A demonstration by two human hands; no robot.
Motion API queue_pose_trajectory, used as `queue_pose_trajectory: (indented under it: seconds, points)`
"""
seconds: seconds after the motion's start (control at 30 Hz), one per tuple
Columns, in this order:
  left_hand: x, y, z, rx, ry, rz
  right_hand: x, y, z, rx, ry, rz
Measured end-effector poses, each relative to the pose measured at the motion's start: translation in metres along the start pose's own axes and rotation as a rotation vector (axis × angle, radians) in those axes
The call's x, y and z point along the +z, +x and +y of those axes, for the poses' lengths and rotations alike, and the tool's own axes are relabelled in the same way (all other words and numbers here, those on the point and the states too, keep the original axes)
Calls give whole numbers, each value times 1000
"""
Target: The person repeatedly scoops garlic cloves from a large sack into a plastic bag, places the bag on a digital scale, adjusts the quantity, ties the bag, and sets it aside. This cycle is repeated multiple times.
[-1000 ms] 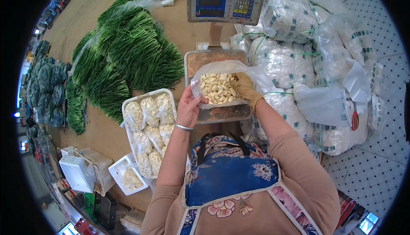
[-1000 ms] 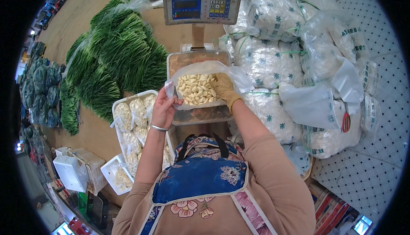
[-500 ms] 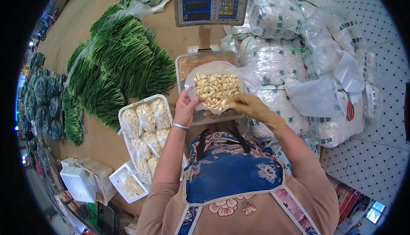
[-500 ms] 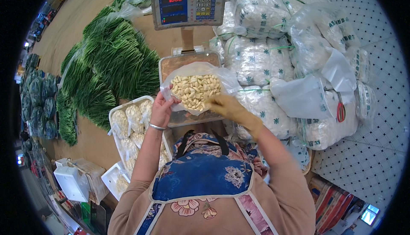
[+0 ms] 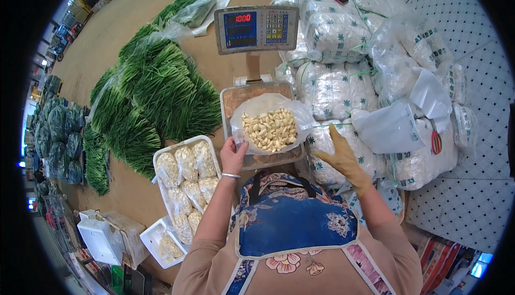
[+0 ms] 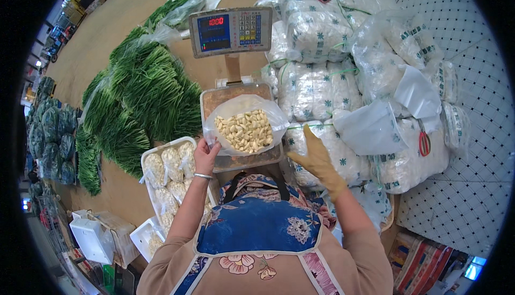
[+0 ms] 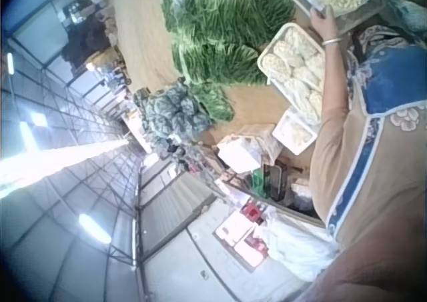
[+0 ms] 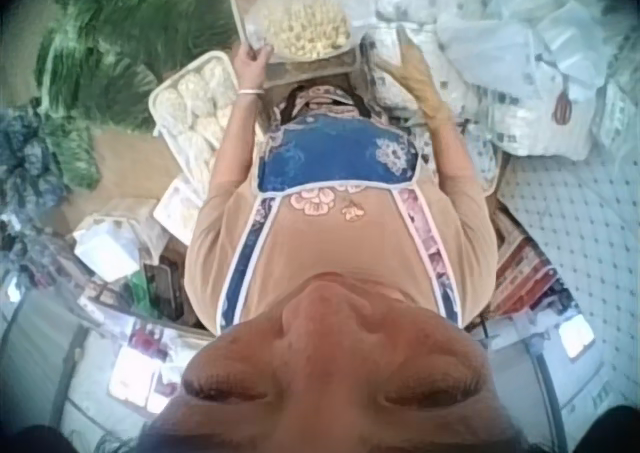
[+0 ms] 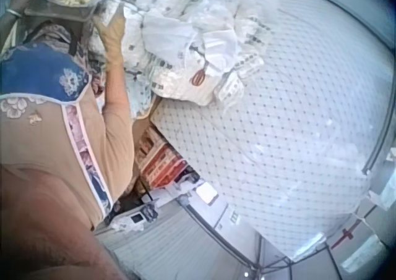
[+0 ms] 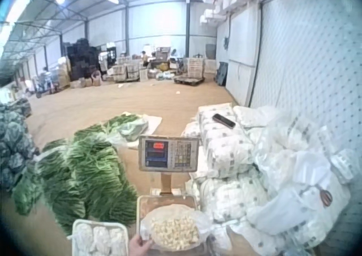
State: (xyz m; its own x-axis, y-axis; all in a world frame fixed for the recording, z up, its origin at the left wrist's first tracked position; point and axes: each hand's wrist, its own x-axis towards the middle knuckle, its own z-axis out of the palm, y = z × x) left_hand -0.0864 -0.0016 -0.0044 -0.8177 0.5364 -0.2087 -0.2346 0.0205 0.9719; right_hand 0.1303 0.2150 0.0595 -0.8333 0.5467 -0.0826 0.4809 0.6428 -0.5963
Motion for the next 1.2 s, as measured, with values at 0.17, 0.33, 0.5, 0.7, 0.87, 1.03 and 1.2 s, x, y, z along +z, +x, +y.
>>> queue_pose_trajectory:
  seconds: [0.17,0.33,0.5,0.7,0.87,1.03,1.2]
  points:
    - [1,8,6,5,-40,85,67,69,2,74,272,256]
    - [-10,23,74,235,-158,115,16,98,-54,108,1181,196]
    - [-6,21,126,393,-243,146,-25,73,-98,-52,1003,164]
    - [-1,28,82,329,-297,39,-2,68,-74,-220,401,191]
    - [4,18,79,301,-234,-262,-16,72,-91,-692,54,240]
    - [20,10,62,243,422,-603,-10,82,-135,-933,124,149]
    - [41,29,43,189,556,-433,-3,105,-121,-506,345,239]
